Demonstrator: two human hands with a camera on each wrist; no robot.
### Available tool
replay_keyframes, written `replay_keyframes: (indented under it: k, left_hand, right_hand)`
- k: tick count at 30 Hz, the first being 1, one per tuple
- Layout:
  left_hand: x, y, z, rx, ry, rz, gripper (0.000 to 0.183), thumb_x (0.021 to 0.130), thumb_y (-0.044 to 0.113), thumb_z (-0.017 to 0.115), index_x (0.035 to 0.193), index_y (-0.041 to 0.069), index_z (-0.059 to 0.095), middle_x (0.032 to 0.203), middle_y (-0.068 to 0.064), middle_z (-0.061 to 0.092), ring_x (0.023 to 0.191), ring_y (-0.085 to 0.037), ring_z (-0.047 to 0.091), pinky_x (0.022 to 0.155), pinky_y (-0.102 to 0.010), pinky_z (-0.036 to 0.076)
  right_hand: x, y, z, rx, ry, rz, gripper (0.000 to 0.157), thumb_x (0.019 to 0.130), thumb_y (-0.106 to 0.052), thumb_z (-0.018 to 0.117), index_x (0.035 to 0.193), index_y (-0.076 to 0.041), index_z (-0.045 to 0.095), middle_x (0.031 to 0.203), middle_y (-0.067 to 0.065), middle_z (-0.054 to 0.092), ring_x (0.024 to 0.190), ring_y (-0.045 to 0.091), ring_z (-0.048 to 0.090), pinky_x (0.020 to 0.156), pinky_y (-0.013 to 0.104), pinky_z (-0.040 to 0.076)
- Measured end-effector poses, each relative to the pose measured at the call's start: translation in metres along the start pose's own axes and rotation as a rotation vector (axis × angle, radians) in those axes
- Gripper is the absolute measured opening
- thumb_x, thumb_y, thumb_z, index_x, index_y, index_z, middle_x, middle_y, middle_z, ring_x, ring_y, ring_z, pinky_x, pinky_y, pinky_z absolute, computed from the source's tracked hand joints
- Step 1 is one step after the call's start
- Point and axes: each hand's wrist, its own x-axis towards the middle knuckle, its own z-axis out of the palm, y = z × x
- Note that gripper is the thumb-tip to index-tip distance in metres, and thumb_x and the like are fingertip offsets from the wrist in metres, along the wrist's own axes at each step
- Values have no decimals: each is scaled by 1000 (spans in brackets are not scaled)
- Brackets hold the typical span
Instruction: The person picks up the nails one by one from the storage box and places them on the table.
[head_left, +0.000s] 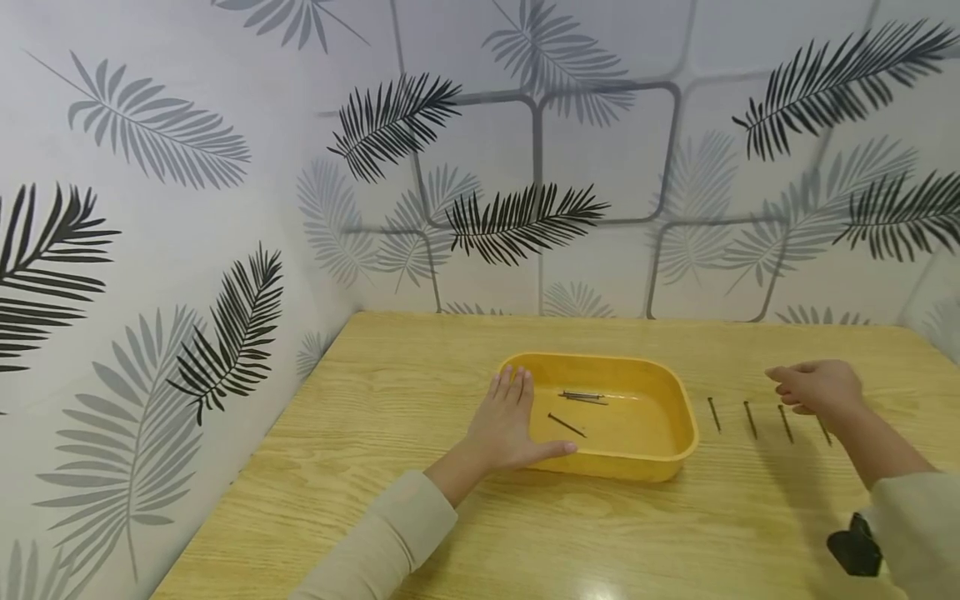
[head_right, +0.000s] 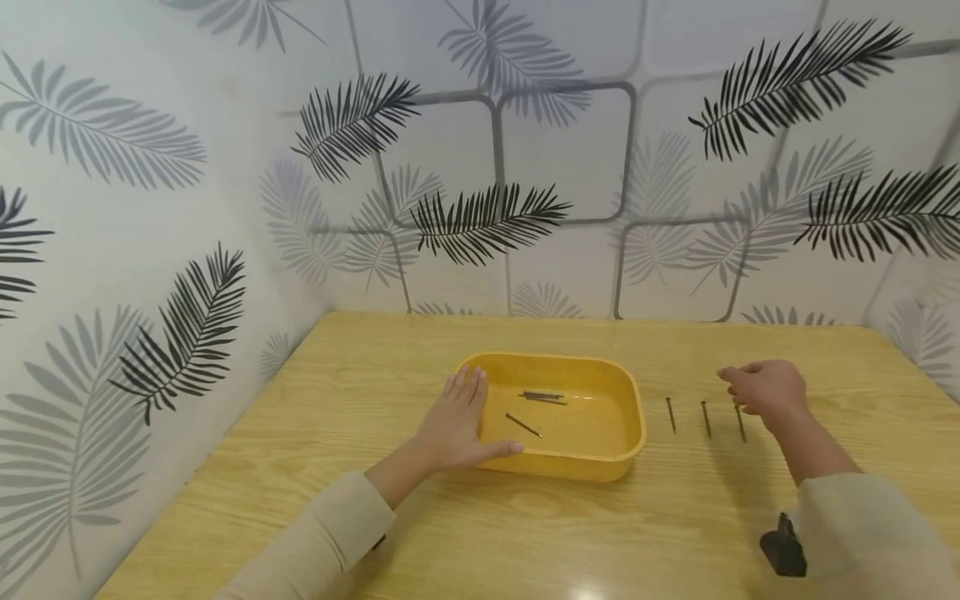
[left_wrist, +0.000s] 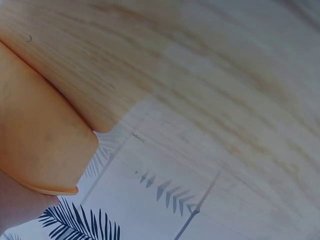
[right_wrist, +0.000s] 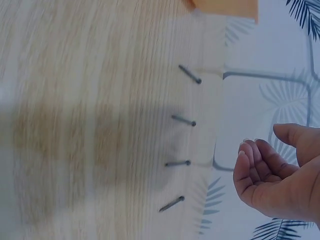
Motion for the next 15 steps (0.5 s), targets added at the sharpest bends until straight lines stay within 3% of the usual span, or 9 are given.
replay_keyframes:
  k: [7,11,15]
  left_hand:
    - [-1,-1,1,-14,-8,-4,106,81,73,42,147,-4,12,155,-19,11,145,-32,3,119,-42,4]
    - [0,-1,2,-19,-7,-5,106,82,73,42,147,-4,11,155,-19,10,145,-32,3,119,-42,4]
    - [0,-1,2,-15,-6,1,105,82,73,41,147,-4,11,155,-19,10,145,-32,3,119,-42,4]
  right_hand:
    - [3,-25,17,21,-40,-27,62,96,-29,46,125,25,38,87,15,70,66,-3,58,68,27,57]
    - [5,-39,25,35,-49,-41,60,95,-28,48,125,24,40,89,15,70,67,-3,59,67,25,57]
    - [6,-49,31,72,-60,-40,59,94,-26,49,125,24,41,80,2,69,63,-5,58,66,22,56]
